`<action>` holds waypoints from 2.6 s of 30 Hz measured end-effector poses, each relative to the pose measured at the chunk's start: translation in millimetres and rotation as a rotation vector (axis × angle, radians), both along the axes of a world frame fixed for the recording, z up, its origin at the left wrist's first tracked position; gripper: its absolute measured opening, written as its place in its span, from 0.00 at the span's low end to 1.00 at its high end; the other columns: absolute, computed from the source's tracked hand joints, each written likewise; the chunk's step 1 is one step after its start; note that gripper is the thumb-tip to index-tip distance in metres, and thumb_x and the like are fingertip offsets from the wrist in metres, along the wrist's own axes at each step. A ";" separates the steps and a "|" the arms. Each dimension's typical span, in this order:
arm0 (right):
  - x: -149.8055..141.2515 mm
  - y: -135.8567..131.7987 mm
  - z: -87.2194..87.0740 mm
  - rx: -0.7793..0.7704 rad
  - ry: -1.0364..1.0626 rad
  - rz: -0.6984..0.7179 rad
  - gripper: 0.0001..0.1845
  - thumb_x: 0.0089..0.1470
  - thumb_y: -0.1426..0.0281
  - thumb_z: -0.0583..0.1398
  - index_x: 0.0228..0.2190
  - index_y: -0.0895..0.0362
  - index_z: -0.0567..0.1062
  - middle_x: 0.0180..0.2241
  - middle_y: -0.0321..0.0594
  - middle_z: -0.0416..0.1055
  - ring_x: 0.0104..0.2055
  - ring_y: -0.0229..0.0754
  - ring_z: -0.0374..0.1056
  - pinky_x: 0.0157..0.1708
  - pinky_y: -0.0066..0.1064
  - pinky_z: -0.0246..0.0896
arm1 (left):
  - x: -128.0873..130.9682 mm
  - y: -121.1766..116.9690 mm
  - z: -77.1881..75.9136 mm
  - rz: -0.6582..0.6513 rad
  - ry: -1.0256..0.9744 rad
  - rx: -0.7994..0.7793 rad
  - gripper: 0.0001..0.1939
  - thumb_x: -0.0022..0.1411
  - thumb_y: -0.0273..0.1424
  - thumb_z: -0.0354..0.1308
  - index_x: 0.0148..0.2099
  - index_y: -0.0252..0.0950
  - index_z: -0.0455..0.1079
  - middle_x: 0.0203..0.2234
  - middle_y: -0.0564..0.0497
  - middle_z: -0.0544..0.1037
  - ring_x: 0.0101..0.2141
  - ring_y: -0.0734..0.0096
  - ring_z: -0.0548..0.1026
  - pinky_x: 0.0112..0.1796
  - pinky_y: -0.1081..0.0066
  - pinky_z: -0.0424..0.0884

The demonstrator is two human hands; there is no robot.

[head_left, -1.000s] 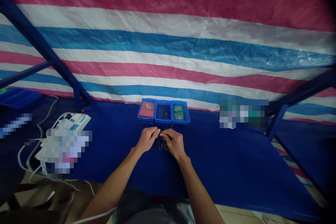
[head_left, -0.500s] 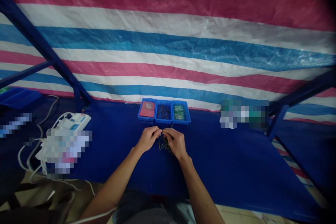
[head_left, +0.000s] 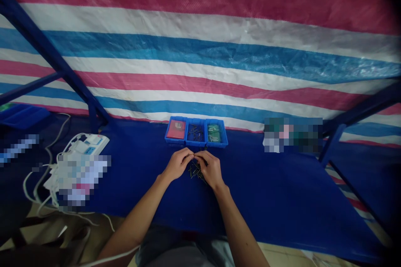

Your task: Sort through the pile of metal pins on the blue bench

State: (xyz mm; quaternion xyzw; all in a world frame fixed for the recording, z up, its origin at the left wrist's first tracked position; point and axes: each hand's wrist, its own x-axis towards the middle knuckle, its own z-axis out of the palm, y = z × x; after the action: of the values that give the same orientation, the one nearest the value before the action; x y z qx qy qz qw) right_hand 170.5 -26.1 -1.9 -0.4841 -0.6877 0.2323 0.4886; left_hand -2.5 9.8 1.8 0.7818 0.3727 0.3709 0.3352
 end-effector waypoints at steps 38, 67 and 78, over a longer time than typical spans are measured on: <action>-0.9 -0.4 -1.8 0.005 -0.152 -0.063 0.12 0.66 0.64 0.55 0.35 0.54 0.76 0.32 0.40 0.74 0.31 0.40 0.69 0.33 0.29 0.61 | 1.2 1.0 -0.7 0.038 0.010 0.018 0.13 0.71 0.35 0.51 0.37 0.34 0.70 0.28 0.52 0.72 0.28 0.74 0.68 0.32 0.74 0.61; 0.5 1.4 -4.9 0.055 -0.044 -0.019 0.12 0.65 0.71 0.55 0.36 0.53 0.79 0.36 0.40 0.76 0.37 0.41 0.73 0.40 0.32 0.68 | -1.1 1.2 3.9 0.010 0.079 -0.168 0.19 0.71 0.38 0.47 0.31 0.34 0.67 0.22 0.55 0.69 0.25 0.75 0.66 0.30 0.75 0.60; -1.2 0.8 -6.2 0.107 -0.043 0.012 0.12 0.65 0.72 0.54 0.37 0.53 0.79 0.37 0.40 0.76 0.39 0.41 0.73 0.41 0.32 0.68 | -1.9 1.4 -1.8 0.033 0.018 -0.220 0.27 0.73 0.43 0.43 0.23 0.34 0.58 0.16 0.57 0.60 0.21 0.78 0.60 0.27 0.74 0.55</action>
State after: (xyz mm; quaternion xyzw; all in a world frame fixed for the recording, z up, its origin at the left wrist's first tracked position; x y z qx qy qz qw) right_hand 169.3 -25.3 -8.1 -0.4581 -0.7122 0.1877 0.4977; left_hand -4.3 11.2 0.0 0.7373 0.4271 0.3259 0.4095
